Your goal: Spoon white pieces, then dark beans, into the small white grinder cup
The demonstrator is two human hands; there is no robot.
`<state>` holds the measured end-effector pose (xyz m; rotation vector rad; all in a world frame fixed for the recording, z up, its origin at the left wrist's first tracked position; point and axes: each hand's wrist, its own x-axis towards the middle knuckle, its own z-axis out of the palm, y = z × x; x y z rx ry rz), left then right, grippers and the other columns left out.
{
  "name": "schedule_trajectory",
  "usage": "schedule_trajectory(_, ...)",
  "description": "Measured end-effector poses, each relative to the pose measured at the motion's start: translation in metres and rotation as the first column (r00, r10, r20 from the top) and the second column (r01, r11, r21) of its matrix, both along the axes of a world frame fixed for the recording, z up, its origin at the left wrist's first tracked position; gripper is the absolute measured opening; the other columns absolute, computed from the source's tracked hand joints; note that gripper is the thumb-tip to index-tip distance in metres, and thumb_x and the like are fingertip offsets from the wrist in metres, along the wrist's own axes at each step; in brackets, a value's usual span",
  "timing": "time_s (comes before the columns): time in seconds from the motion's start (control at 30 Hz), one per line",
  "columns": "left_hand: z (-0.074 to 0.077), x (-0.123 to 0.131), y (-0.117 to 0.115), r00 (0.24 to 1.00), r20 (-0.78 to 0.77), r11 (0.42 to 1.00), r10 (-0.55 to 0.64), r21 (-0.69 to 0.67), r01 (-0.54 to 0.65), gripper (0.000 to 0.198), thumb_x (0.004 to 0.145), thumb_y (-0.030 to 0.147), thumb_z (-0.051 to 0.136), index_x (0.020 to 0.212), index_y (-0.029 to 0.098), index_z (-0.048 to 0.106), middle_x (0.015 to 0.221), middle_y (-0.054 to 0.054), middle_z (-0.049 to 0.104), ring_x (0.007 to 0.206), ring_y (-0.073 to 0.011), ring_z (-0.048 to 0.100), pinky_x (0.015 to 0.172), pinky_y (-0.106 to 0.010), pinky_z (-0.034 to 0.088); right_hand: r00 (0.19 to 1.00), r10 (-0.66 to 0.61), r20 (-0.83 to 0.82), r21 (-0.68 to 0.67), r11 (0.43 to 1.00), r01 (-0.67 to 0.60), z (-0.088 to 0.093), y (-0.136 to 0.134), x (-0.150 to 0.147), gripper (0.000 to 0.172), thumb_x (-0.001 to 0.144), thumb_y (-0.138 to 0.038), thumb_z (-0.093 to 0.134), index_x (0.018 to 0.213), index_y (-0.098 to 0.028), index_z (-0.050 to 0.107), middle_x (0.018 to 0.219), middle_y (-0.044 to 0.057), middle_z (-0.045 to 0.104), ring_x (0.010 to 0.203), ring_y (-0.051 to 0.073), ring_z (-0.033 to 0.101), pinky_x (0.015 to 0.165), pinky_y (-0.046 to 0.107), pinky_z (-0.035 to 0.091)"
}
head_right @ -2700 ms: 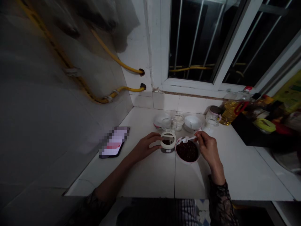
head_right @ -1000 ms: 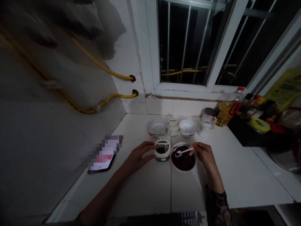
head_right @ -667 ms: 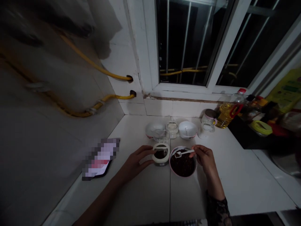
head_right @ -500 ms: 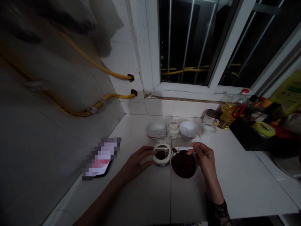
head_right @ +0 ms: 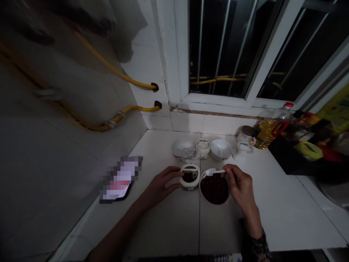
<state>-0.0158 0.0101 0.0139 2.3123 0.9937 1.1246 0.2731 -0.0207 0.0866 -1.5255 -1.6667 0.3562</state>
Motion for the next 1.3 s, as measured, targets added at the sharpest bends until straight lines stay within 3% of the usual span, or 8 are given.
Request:
schedule_trajectory(0.13,0.002,0.0,-0.001,1.0,0.002,1.0,0.0,0.008,0.0,0.026,0.091,0.03,0.061,0.117,0.026,0.061,0.118,-0.008,0.061,0.108,-0.0201,0.064,0.091,-0.036,0.056,0.982,0.108,0.155,-0.165,0.983,-0.082,-0.005,0.006,0.001,0.027,0.089,-0.042,0.045,0.087,-0.024,0.066,0.069,0.004,0.071,0.062,0.022,0.066,0.063,0.031,0.045)
schedule_trajectory(0.27,0.002,-0.001,-0.001,1.0,-0.003,1.0,0.0,-0.004,0.0,0.027,0.091,0.029,0.062,0.118,0.027,0.062,0.118,-0.008,0.062,0.107,-0.0197,0.064,0.09,-0.035,0.056,0.976,0.21,0.061,-0.285,0.94,-0.185,-0.012,0.01,-0.011,0.031,0.091,-0.045,0.043,0.08,-0.025,0.064,0.065,0.003,0.071,0.06,0.021,0.063,0.062,0.03,0.043)
schedule_trajectory(0.5,0.002,-0.001,0.0,1.0,-0.001,1.0,-0.003,-0.004,0.003,0.026,0.092,0.031,0.06,0.117,0.026,0.062,0.118,-0.008,0.061,0.108,-0.0199,0.064,0.09,-0.035,0.056,0.965,0.012,-0.261,-0.313,0.945,-0.097,-0.012,0.011,0.002,0.043,0.078,-0.061,0.057,0.076,-0.019,0.067,0.056,0.004,0.068,0.055,0.019,0.056,0.055,0.029,0.04)
schedule_trajectory(0.63,0.003,-0.001,-0.002,1.0,-0.014,1.0,-0.013,-0.012,0.013,0.026,0.093,0.033,0.058,0.119,0.027,0.06,0.119,-0.009,0.061,0.108,-0.02,0.064,0.091,-0.036,0.056,0.952,-0.035,-0.303,-0.323,0.944,-0.068,-0.011,0.011,0.003,0.045,0.075,-0.062,0.06,0.077,-0.018,0.067,0.052,0.003,0.066,0.046,0.015,0.047,0.049,0.028,0.036)
schedule_trajectory(0.87,0.004,-0.001,-0.002,1.0,-0.012,1.0,-0.008,-0.023,0.008,0.026,0.093,0.034,0.058,0.119,0.027,0.061,0.118,-0.008,0.061,0.108,-0.0203,0.064,0.09,-0.036,0.056,0.94,-0.082,-0.332,-0.327,0.944,-0.033,-0.016,0.012,0.004,0.04,0.073,-0.057,0.063,0.076,-0.018,0.068,0.052,0.004,0.065,0.048,0.015,0.047,0.048,0.026,0.033)
schedule_trajectory(1.1,0.003,0.0,-0.002,1.0,-0.005,1.0,-0.005,0.005,0.005,0.025,0.093,0.032,0.059,0.117,0.026,0.062,0.117,-0.008,0.061,0.106,-0.0197,0.065,0.09,-0.034,0.057,0.837,-0.16,-0.523,-0.408,0.909,-0.081,-0.018,0.013,0.008,0.037,0.063,-0.052,0.07,0.074,-0.016,0.066,0.049,0.003,0.063,0.037,0.007,0.026,0.04,0.024,0.015)
schedule_trajectory(1.3,0.003,-0.001,-0.001,1.0,-0.024,1.0,-0.003,0.008,0.003,0.025,0.093,0.031,0.058,0.118,0.026,0.061,0.118,-0.008,0.061,0.107,-0.0191,0.064,0.089,-0.035,0.057,0.763,-0.189,-0.619,-0.374,0.925,-0.075,-0.019,0.015,0.008,0.041,0.06,-0.052,0.075,0.074,-0.015,0.066,0.048,0.004,0.064,0.036,0.005,0.025,0.039,0.022,0.013)
